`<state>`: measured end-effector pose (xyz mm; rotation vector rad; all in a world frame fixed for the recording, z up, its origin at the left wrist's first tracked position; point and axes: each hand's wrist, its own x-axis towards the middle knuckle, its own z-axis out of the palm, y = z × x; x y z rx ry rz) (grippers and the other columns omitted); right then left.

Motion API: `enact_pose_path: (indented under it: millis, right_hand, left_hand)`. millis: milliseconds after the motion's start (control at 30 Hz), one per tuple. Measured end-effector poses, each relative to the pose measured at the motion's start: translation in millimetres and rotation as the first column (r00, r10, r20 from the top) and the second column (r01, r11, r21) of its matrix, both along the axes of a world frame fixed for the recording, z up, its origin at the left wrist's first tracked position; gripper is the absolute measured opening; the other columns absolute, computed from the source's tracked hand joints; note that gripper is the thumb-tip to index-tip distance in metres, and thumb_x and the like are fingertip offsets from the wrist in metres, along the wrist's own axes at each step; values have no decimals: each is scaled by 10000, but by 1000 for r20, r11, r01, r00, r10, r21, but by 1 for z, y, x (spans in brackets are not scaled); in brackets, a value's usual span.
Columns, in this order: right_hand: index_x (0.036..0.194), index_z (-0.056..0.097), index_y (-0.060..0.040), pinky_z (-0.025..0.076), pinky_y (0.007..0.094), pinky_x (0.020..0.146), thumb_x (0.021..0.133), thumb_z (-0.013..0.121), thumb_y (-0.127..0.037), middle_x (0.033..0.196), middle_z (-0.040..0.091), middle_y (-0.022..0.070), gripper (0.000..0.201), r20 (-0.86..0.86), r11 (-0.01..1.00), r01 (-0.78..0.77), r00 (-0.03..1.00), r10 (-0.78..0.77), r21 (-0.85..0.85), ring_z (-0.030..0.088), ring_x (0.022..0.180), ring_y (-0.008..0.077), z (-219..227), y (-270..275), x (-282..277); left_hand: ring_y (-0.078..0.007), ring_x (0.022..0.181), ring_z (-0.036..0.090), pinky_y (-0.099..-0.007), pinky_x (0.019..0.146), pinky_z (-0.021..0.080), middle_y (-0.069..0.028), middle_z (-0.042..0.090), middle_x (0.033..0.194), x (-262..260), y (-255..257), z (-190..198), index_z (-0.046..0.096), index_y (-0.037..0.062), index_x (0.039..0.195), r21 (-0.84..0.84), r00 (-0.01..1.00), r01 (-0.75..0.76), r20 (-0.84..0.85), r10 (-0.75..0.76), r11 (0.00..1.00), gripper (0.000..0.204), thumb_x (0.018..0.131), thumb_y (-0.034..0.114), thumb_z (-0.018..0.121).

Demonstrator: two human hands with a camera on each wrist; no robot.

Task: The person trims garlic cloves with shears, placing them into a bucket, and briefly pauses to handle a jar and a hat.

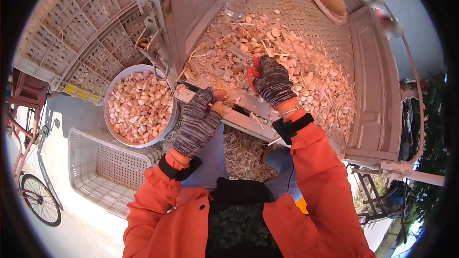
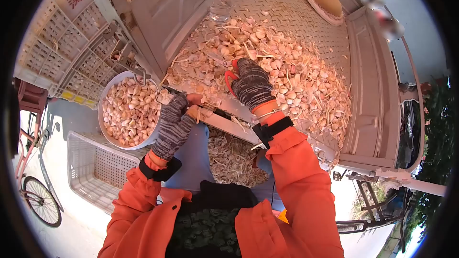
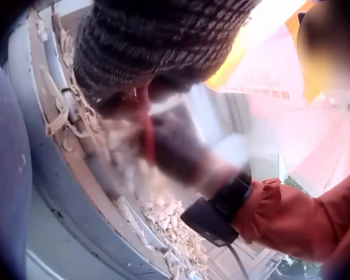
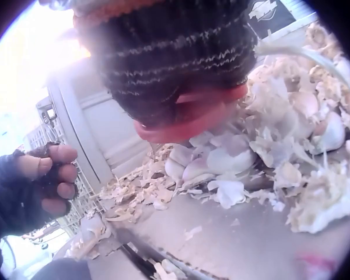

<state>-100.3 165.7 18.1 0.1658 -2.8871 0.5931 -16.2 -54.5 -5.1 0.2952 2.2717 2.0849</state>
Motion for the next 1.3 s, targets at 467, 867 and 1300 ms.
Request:
enact_pose_path:
  millis: [467, 867, 1300]
  right_hand:
    - [976, 581, 17, 512, 276, 696, 838, 652, -39, 881, 650, 73, 165, 85, 481, 116, 993, -86, -869, 616, 783, 137, 24, 43, 123]
    - [929, 615, 2, 501, 337, 604, 681, 768, -149, 774, 617, 133, 328, -238, 980, -170, 961, 141, -105, 620, 661, 250, 73, 96, 217]
    - [887, 628, -23, 393, 191, 415, 827, 712, -272, 665, 602, 11, 269, 634, 483, 486, 746, 205, -728, 543, 507, 58, 69, 61, 224]
  left_hand:
    - [-113, 918, 603, -252, 782, 513, -57, 613, 1084, 24, 132, 26, 519, 27, 1257, 712, 939, 69, 190, -286, 699, 321, 960, 150, 529]
    - [-104, 707, 571, -251, 664, 501, -51, 594, 834, 85, 116, 49, 487, 17, 1235, 457, 921, 299, 91, -378, 838, 315, 972, 190, 486]
    - [-132, 654, 573, -283, 577, 486, -64, 540, 772, 80, 99, 45, 503, -2, 1059, 338, 847, 418, 191, -497, 843, 191, 963, 157, 462]
